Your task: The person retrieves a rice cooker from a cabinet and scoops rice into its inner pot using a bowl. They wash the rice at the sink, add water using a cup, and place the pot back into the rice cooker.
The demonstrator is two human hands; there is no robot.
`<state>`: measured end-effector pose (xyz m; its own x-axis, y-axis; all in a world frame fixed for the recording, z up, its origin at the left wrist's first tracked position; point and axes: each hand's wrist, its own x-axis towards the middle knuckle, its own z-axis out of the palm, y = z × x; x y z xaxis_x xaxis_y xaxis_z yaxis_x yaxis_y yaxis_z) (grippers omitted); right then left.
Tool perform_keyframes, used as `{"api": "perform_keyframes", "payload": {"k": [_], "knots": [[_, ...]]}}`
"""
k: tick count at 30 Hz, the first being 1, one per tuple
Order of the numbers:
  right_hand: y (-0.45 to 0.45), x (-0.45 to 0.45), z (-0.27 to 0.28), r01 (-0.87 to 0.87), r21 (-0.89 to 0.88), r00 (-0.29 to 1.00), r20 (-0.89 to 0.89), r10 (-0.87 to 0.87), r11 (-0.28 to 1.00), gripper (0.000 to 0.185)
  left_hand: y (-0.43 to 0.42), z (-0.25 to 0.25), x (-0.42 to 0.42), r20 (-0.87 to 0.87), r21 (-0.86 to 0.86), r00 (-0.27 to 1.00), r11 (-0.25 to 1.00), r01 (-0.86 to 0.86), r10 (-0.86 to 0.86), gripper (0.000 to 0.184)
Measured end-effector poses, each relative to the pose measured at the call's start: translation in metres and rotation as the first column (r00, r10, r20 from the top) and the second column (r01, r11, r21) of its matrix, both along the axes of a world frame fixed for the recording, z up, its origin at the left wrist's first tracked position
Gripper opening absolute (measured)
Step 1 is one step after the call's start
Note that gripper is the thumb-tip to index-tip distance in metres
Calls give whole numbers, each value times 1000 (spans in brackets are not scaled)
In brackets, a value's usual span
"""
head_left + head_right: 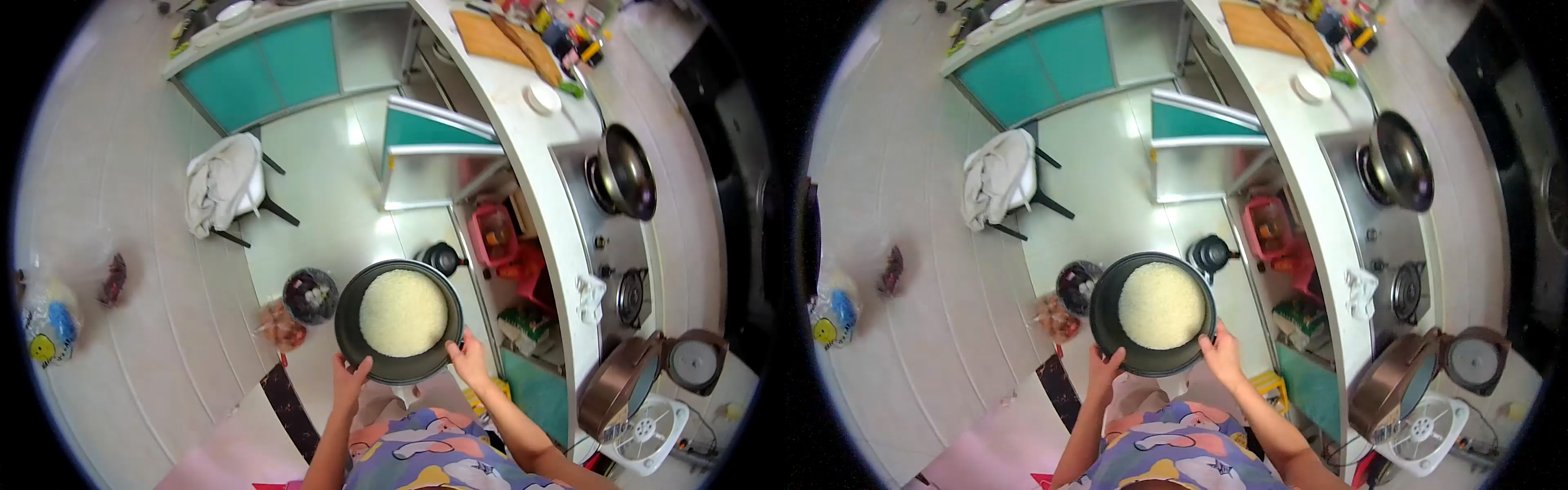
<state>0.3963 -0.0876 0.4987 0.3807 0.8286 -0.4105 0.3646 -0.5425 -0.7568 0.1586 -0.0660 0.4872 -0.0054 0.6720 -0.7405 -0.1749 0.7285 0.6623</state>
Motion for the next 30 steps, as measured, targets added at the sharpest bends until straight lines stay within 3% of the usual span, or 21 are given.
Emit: {"api": "perform_keyframes", "payload": {"k": [2, 4, 8, 11, 15, 16, 19, 20, 24, 28, 30], "knots": [[37, -22, 10, -7, 4, 998, -68, 8, 1000, 36, 37, 18, -26, 223, -88, 973, 995, -46, 64, 51], [69, -44, 12, -15, 61, 993, -120, 22, 998, 37, 62, 15, -52, 479, -176, 862, 980, -89, 165, 54], [138, -65, 43, 12, 54, 968, -251, 2, 998, 37, 115, 27, -67, 484, 69, 866, 981, -182, 127, 60], [185, -58, 40, -22, 62, 971, -237, 36, 998, 37, 168, 50, -65, 471, 175, 878, 967, -186, 84, 62], [262, -47, 59, -129, 57, 980, -146, 136, 990, 35, 231, 59, -56, 439, 159, 886, 958, -238, 148, 65], [284, -46, 72, -157, 33, 972, -169, 161, 987, 34, 244, 63, -55, 465, 141, 862, 944, -298, 202, 67], [337, -50, 90, -98, 144, 915, -375, 146, 985, 33, 280, 72, -58, 551, 246, 821, 912, -329, 147, 68], [351, -47, 65, -145, 222, 929, -305, 210, 964, 34, 293, 84, -59, 512, 242, 846, 919, -311, 151, 69], [429, -64, 101, -176, 163, 881, -414, 230, 971, 38, 349, 88, -76, 453, 294, 871, 891, -347, 190, 73], [511, -84, 102, -187, 273, 877, -386, 285, 944, 42, 421, 77, -103, 352, 397, 928, 879, -263, 119, 83], [552, -96, 107, -194, 241, 879, -387, 277, 951, 43, 463, 71, -119, 357, 414, 931, 881, -229, 74, 85]]}}
